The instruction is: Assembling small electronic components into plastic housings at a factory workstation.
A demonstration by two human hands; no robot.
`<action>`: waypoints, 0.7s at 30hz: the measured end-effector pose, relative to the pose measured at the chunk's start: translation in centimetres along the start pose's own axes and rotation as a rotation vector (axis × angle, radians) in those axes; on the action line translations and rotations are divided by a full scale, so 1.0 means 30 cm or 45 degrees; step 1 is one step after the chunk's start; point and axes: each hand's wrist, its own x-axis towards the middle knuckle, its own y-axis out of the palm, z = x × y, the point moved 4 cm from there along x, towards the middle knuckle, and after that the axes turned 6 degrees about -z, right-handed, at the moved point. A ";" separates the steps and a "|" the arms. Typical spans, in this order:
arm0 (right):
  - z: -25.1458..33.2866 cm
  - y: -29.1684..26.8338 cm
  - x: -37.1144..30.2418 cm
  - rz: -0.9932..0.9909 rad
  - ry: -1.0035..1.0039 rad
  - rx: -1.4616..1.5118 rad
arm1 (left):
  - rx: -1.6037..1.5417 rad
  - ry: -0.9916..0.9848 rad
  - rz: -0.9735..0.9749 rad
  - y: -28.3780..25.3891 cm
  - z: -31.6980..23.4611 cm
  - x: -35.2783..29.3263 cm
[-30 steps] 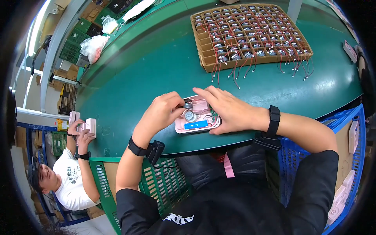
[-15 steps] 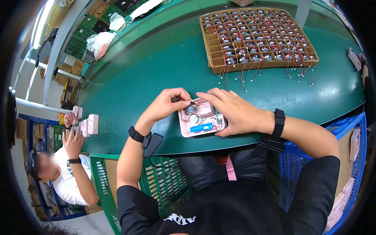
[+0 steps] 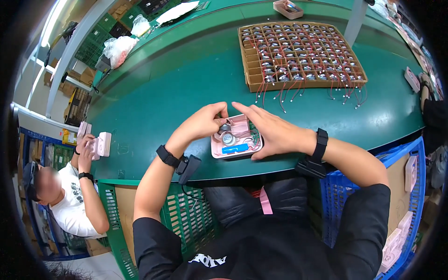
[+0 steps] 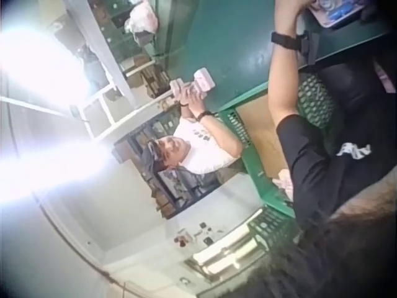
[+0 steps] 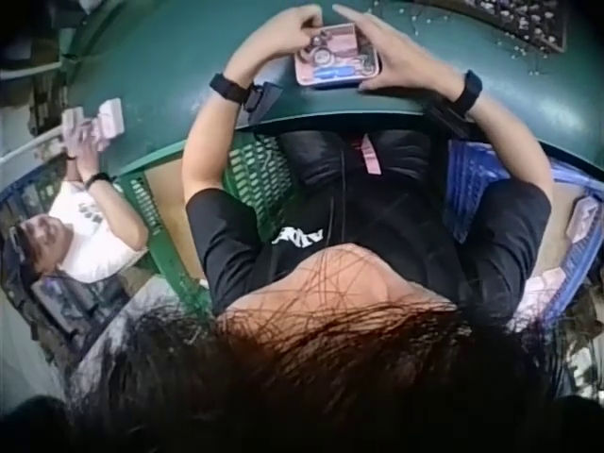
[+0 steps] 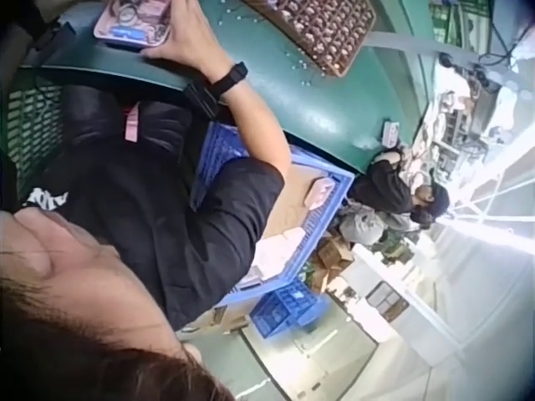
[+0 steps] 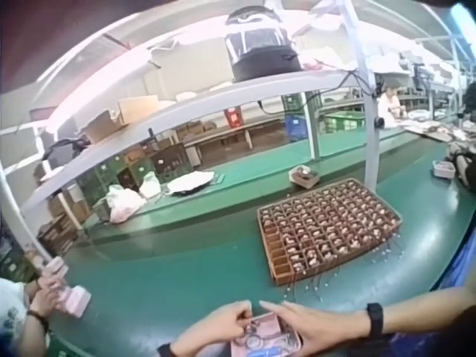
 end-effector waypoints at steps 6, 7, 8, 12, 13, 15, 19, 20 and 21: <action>-0.011 -0.050 -0.062 -0.064 0.051 -0.056 | 0.075 0.612 -0.298 -0.061 -0.128 -0.010; -0.025 -0.050 -0.077 -0.107 0.100 -0.053 | 0.128 0.739 -0.327 -0.066 -0.188 0.004; -0.035 -0.046 -0.094 -0.150 0.149 -0.050 | 0.182 0.865 -0.355 -0.062 -0.235 0.015; 0.022 -0.035 -0.138 -0.326 0.196 -0.209 | 0.284 0.807 -0.283 0.035 -0.258 0.027; 0.043 -0.041 -0.146 -0.390 0.208 -0.286 | 0.278 0.811 -0.280 0.042 -0.248 0.039; 0.091 -0.058 -0.140 -0.372 0.164 -0.366 | 0.195 0.818 -0.326 0.040 -0.228 0.067; 0.106 -0.034 -0.117 -0.263 0.125 -0.459 | 0.102 0.722 -0.368 0.060 -0.172 0.065; 0.090 -0.019 -0.113 -0.195 0.180 -0.405 | 0.079 0.675 -0.384 0.060 -0.166 0.064; 0.076 -0.005 -0.113 -0.127 0.235 -0.352 | 0.074 0.671 -0.379 0.059 -0.163 0.066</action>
